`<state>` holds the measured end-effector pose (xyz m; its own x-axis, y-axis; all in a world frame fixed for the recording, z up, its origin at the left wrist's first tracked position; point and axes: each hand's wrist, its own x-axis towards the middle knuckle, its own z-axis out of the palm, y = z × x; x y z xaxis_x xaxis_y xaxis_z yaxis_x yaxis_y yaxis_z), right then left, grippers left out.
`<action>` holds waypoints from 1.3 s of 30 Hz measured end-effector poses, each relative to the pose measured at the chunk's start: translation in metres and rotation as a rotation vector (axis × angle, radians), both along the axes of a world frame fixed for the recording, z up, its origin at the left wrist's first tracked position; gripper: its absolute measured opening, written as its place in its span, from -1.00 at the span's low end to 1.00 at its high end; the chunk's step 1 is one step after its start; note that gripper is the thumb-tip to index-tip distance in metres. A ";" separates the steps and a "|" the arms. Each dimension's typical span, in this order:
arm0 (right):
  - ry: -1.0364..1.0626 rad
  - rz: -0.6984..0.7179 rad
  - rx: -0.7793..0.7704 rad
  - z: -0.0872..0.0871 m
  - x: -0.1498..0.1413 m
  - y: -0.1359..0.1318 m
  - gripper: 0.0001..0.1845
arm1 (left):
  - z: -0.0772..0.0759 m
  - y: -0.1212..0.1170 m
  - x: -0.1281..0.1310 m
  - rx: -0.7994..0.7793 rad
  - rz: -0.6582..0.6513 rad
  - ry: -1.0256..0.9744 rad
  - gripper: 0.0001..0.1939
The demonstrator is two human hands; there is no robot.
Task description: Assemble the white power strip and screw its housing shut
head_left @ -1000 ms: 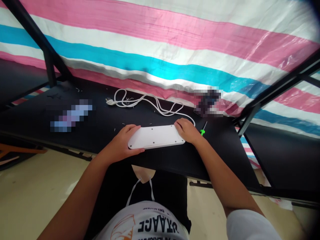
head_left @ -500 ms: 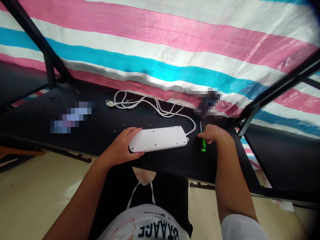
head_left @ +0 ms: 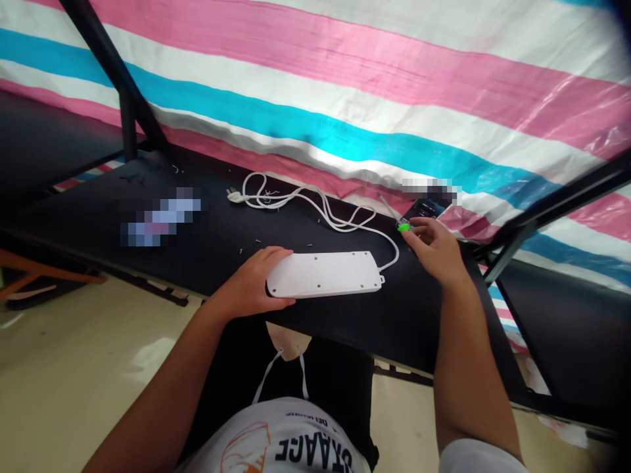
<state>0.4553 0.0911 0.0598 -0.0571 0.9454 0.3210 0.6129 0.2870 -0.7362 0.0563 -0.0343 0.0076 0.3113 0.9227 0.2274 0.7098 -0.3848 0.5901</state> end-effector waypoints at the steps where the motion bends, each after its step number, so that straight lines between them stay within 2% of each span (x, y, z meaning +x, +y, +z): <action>1: 0.067 0.037 0.009 -0.002 -0.007 -0.001 -0.53 | 0.000 0.000 0.000 -0.001 0.001 -0.002 -0.08; 4: 0.232 0.087 0.018 -0.007 -0.025 -0.003 -0.57 | 0.001 -0.001 0.000 -0.004 -0.002 0.000 -0.09; 8: 0.382 0.066 -0.013 -0.012 -0.041 -0.007 -0.56 | 0.000 -0.001 0.000 -0.001 -0.008 0.012 -0.09; 15: 0.367 0.103 -0.137 -0.029 -0.058 -0.008 -0.58 | -0.001 -0.002 0.000 0.009 0.002 0.022 -0.10; 20: 0.488 0.194 -0.194 -0.036 -0.068 -0.009 -0.54 | -0.002 -0.002 -0.001 0.011 0.000 0.019 -0.09; 24: 0.568 0.228 -0.204 -0.037 -0.072 -0.010 -0.53 | -0.004 -0.002 -0.002 0.022 -0.007 0.027 -0.09; 31: 0.576 0.235 -0.200 -0.034 -0.073 -0.012 -0.54 | -0.004 -0.002 -0.002 0.017 -0.002 0.020 -0.09; 39: 0.746 0.194 -0.110 -0.023 -0.070 -0.014 -0.58 | -0.005 -0.002 -0.003 0.050 -0.011 0.030 -0.08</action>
<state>0.3850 0.0776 0.0371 -0.0303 0.9692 0.2442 -0.1097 0.2396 -0.9646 0.0536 -0.0359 0.0023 0.3286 0.9069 0.2638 0.7225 -0.4213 0.5482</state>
